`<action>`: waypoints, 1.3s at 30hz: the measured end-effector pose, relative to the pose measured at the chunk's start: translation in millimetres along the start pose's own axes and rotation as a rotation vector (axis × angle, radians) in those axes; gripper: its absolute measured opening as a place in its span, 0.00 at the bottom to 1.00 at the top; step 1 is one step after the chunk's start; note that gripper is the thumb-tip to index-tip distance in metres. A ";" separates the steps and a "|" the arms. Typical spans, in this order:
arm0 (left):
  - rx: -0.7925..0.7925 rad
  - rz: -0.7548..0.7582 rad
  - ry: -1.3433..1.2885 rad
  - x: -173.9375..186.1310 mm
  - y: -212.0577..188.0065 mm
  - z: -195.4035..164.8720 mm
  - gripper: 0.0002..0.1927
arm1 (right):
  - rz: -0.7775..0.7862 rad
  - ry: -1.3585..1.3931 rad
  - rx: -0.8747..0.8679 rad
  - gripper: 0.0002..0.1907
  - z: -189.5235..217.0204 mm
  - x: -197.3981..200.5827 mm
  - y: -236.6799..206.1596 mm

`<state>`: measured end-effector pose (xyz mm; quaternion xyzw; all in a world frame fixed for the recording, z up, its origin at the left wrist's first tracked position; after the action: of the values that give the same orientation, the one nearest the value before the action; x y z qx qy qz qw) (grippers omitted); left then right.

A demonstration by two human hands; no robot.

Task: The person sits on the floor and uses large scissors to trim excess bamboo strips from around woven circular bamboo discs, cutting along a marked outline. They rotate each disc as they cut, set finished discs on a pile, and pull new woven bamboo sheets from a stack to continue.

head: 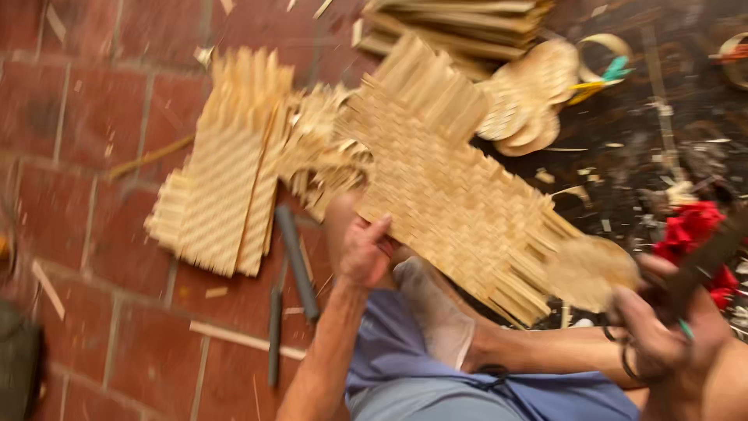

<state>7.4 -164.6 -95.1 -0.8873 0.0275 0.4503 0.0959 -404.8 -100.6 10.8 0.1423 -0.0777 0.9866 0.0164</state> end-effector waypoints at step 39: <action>0.153 -0.028 -0.122 84.8 -180.2 0.7 0.22 | 0.670 -0.455 0.440 0.26 65.1 -375.6 3.6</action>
<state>81.6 15.4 -137.5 -0.8485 0.0438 0.4989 0.1712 -26.8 -118.3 -34.5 0.3223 0.0902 0.8743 -0.3516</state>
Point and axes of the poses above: each hand's wrist, its own y-axis towards the middle knuckle, its own x-axis out of the back of the hand, z = x × y, the point moved 6 cm from there along y, towards the middle knuckle, and after that the axes turned 12 degrees about z, right-handed, at the moved point
